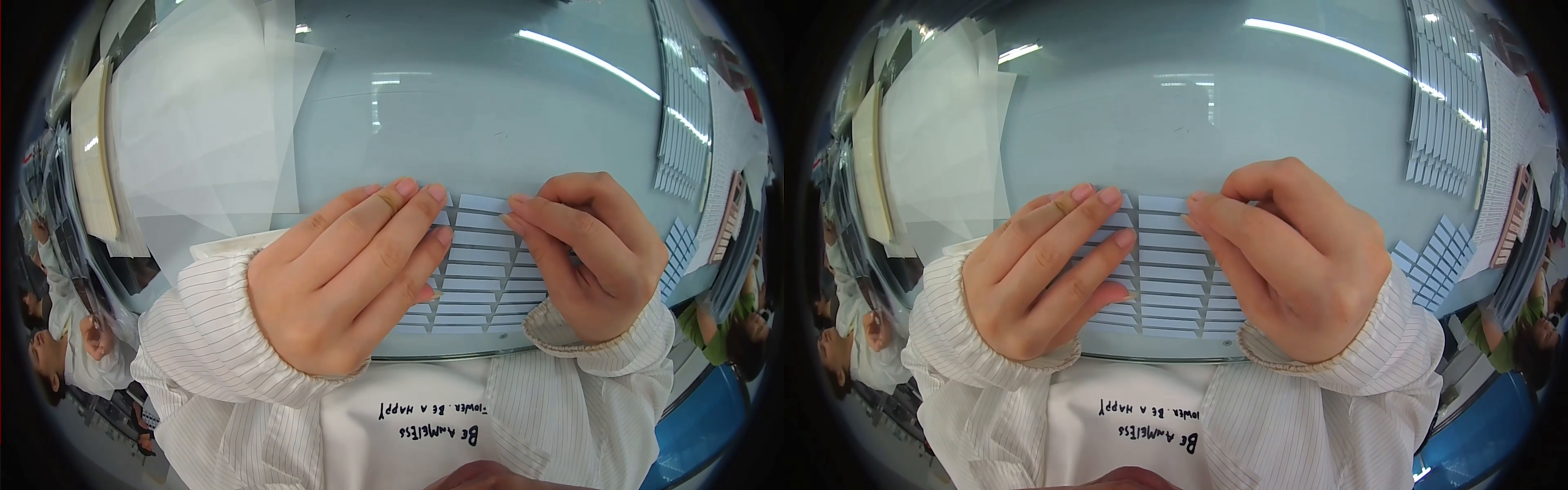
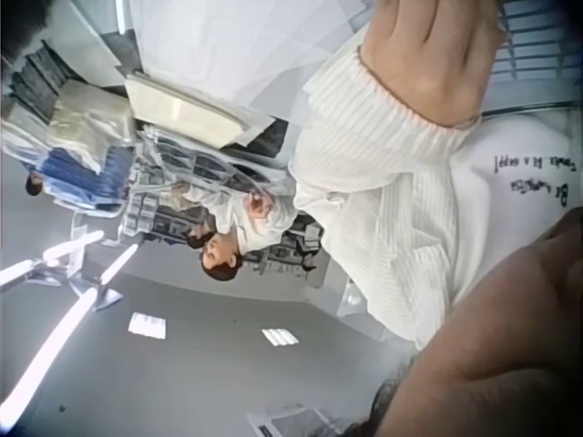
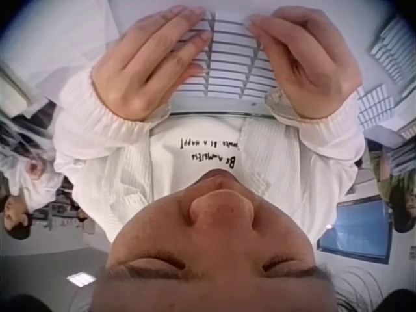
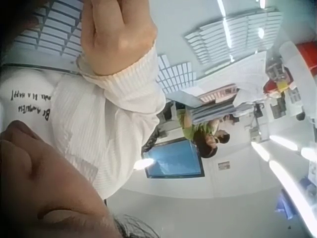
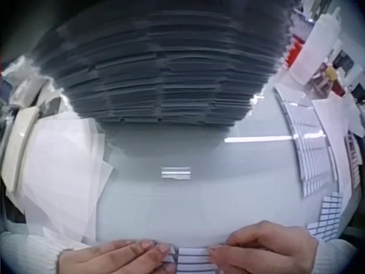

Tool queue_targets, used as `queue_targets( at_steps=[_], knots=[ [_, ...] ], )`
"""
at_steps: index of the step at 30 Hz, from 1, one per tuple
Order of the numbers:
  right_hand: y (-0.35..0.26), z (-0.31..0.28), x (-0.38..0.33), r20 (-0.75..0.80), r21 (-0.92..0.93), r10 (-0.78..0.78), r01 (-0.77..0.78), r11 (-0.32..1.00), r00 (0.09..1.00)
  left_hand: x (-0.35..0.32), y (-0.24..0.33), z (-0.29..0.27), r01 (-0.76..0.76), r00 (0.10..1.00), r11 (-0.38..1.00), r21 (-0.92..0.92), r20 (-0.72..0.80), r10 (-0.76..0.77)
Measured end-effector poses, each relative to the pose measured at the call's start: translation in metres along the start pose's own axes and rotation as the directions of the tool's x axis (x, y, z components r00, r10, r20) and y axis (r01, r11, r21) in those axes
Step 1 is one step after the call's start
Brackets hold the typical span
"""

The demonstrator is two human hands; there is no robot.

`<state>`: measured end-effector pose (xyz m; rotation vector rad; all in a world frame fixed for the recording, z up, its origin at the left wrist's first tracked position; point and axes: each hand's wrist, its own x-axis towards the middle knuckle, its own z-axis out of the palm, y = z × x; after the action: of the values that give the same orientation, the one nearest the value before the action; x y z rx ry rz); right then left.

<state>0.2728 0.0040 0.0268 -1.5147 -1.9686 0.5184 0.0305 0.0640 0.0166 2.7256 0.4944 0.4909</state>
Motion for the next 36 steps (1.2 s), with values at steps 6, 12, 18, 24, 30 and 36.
queue_targets(
  at_steps=[6, 12, 18, 24, 30, 36],
  knots=[
    [0.0004, 0.0001, -0.0003, 0.003, -0.007, 0.002, -0.002, 1.000, 1.000, 0.0005, 0.0001, 0.0008, -0.001, 1.000, 1.000, -0.001, -0.004, 0.001],
    [-0.0008, -0.0006, -0.0002, 0.005, -0.011, 0.007, -0.007, 1.000, 1.000, 0.0002, -0.0005, 0.0005, -0.009, 1.000, 1.000, -0.001, -0.005, 0.009],
    [-0.0006, 0.0001, 0.0001, 0.005, -0.006, 0.005, -0.005, 1.000, 1.000, -0.0005, -0.0005, 0.0009, 0.003, 1.000, 1.000, -0.018, -0.008, -0.003],
    [-0.0024, -0.0004, 0.0012, 0.011, -0.005, 0.008, -0.008, 1.000, 1.000, -0.0007, -0.0004, -0.0003, 0.008, 1.000, 1.000, -0.027, -0.008, -0.008],
    [-0.0020, -0.0005, 0.0008, 0.008, -0.005, 0.010, -0.010, 1.000, 1.000, 0.0001, -0.0005, -0.0003, 0.004, 1.000, 1.000, -0.017, -0.001, -0.004],
    [-0.0022, -0.0018, 0.0003, 0.015, -0.013, 0.019, -0.019, 1.000, 1.000, 0.0015, 0.0011, -0.0011, 0.009, 1.000, 1.000, -0.013, 0.003, -0.009]
  ],
)
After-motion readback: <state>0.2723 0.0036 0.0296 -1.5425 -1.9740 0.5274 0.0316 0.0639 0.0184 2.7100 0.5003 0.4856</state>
